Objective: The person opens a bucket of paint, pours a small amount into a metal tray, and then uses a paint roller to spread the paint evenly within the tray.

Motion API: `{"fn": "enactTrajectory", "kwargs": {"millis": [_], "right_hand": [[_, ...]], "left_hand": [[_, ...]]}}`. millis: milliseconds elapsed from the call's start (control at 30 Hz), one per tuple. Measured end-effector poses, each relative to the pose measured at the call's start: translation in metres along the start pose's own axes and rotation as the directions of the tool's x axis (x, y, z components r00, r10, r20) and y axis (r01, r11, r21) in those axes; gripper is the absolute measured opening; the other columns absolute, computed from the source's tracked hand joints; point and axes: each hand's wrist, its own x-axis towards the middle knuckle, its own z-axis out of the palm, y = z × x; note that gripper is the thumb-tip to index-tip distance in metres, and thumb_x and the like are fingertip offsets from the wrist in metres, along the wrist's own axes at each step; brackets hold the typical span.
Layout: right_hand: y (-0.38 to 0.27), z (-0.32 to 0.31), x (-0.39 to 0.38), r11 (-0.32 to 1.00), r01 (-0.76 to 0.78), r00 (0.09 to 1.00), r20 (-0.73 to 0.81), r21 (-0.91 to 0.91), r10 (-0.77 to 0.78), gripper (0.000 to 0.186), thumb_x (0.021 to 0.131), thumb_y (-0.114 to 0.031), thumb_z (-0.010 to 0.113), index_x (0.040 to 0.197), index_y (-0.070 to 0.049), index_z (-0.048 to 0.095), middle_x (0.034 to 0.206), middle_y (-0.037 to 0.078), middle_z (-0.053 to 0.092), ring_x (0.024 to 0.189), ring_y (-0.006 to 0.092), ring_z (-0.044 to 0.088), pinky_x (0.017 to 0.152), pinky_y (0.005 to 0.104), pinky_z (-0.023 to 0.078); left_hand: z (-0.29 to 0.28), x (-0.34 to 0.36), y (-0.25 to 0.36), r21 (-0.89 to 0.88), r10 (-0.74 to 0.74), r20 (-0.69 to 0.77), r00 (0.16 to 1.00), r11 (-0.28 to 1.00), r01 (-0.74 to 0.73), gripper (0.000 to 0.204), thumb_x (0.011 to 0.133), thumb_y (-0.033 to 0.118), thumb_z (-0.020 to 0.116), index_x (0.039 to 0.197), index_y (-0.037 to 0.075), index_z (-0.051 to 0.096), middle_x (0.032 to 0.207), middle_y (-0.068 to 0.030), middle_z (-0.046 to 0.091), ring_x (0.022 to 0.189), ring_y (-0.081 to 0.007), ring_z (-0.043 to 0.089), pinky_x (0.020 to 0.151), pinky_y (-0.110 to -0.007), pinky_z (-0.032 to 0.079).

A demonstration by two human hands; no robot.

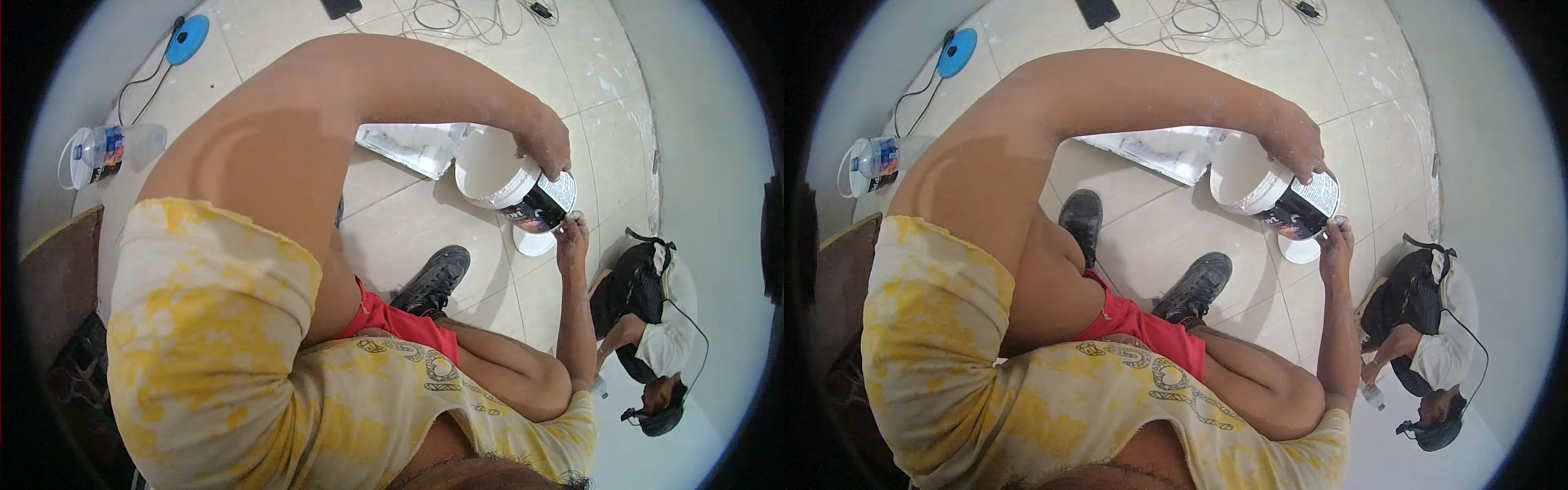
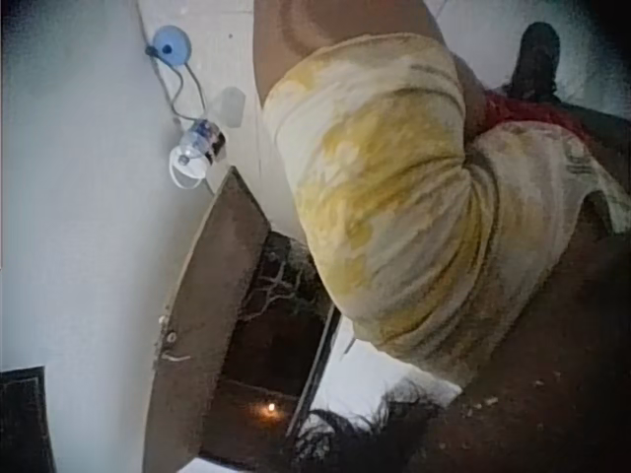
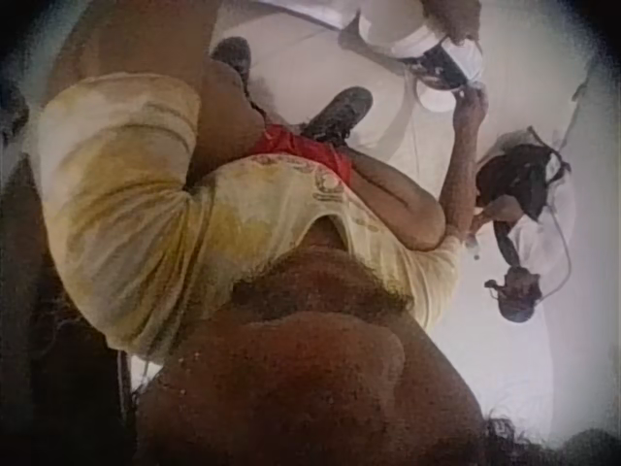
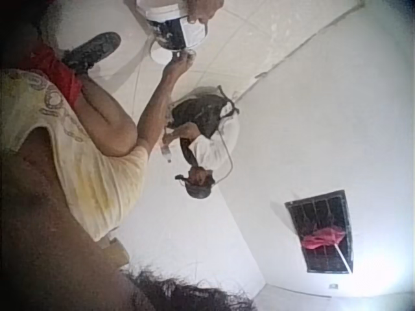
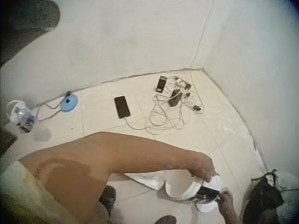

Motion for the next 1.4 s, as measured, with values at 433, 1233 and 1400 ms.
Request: {"fn": "enactTrajectory", "kwargs": {"millis": [433,1233,1400], "right_hand": [[0.024,-0.009,0.023,1.0,-0.009,1.0,-0.017,-0.022,0.009,0.009,0.089,-0.019,0.048,0.094,-0.011,0.045,0.092,0.003,0.056,0.087,0.0139,0.054,0.076,0.0329,0.045],[0.089,-0.087,-0.008,0.042,0.313,0.856,0.262,-0.949,-0.445,0.027,0.078,-0.019,0.06,0.099,-0.002,0.055,0.101,0.019,0.052,0.094,0.0351,0.049,0.084,0.042,0.039],[0.114,-0.074,-0.038,-0.089,0.323,0.926,0.334,-0.942,-0.178,0.032,0.076,-0.022,0.061,0.1,-0.002,0.055,0.105,0.016,0.055,0.097,0.0294,0.052,0.083,0.0392,0.04]], "left_hand": [[0.005,0.017,-0.021,-0.159,-0.088,0.068,0.994,0.982,0.098,0.035,0.059,0.004,0.073,0.09,0.004,0.057,0.093,-0.0126,0.058,0.088,-0.0319,0.058,0.073,-0.041,0.049],[0.015,0.089,-0.15,-0.445,-0.637,0.45,0.626,0.448,0.775,0.036,0.065,0.023,0.078,0.082,0.001,0.054,0.072,-0.0125,0.062,0.065,-0.0236,0.063,0.055,-0.036,0.053],[0.04,0.044,-0.15,-0.545,-0.738,0.472,0.482,0.186,0.818,0.038,0.067,0.03,0.077,0.076,0.002,0.052,0.069,-0.0106,0.06,0.06,-0.0211,0.063,0.055,-0.035,0.056]]}}
